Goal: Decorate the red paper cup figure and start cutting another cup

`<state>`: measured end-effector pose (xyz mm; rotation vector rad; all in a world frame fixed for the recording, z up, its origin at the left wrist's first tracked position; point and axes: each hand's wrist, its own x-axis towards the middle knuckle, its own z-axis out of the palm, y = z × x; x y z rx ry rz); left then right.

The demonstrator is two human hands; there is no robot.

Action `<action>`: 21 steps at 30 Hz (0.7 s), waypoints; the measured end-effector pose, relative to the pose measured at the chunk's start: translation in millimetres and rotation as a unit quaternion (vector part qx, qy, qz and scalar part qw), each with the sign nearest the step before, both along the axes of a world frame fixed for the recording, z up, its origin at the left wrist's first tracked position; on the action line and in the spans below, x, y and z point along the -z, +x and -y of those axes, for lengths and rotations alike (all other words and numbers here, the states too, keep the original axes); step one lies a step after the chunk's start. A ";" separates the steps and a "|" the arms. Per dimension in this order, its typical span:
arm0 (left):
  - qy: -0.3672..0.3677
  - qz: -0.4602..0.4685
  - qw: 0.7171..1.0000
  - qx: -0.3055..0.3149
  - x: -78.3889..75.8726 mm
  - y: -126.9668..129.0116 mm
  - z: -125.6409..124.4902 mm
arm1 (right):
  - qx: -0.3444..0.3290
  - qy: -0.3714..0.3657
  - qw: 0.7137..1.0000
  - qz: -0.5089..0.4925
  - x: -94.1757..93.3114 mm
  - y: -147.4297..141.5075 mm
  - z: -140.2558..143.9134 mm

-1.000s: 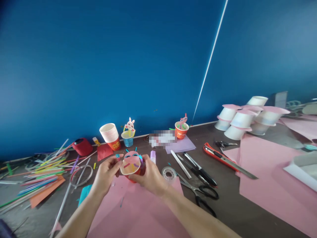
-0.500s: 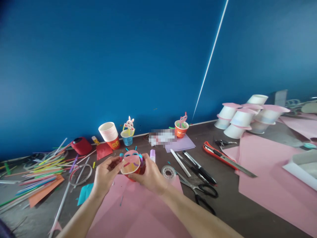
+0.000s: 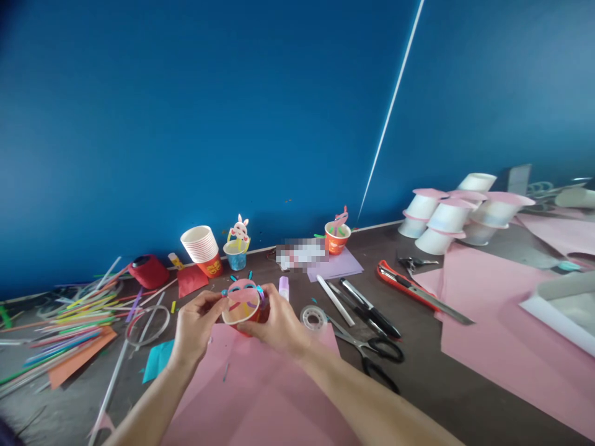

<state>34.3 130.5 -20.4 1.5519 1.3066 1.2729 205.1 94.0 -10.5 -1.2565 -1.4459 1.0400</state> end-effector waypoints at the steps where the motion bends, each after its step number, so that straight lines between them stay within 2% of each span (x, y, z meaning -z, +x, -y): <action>1: 0.000 0.019 1.000 0.002 1.3 0.2 -0.9 | 0.000 0.004 1.000 0.005 0.2 0.0 0.0; 7: -0.049 0.146 0.988 0.025 7.9 1.9 -4.6 | -0.005 0.014 1.000 0.013 3.1 -1.1 0.3; 11: -0.068 0.174 0.982 0.034 10.1 2.4 -4.0 | -0.017 -0.006 1.000 -0.007 6.5 -1.6 -0.4; 16: -0.104 0.235 0.966 0.030 10.0 4.5 -2.2 | -0.013 0.007 1.000 0.018 6.1 0.4 -1.3; 21: -0.080 0.205 0.976 0.005 11.0 5.1 -0.5 | -0.009 0.016 0.999 0.040 2.5 2.0 1.2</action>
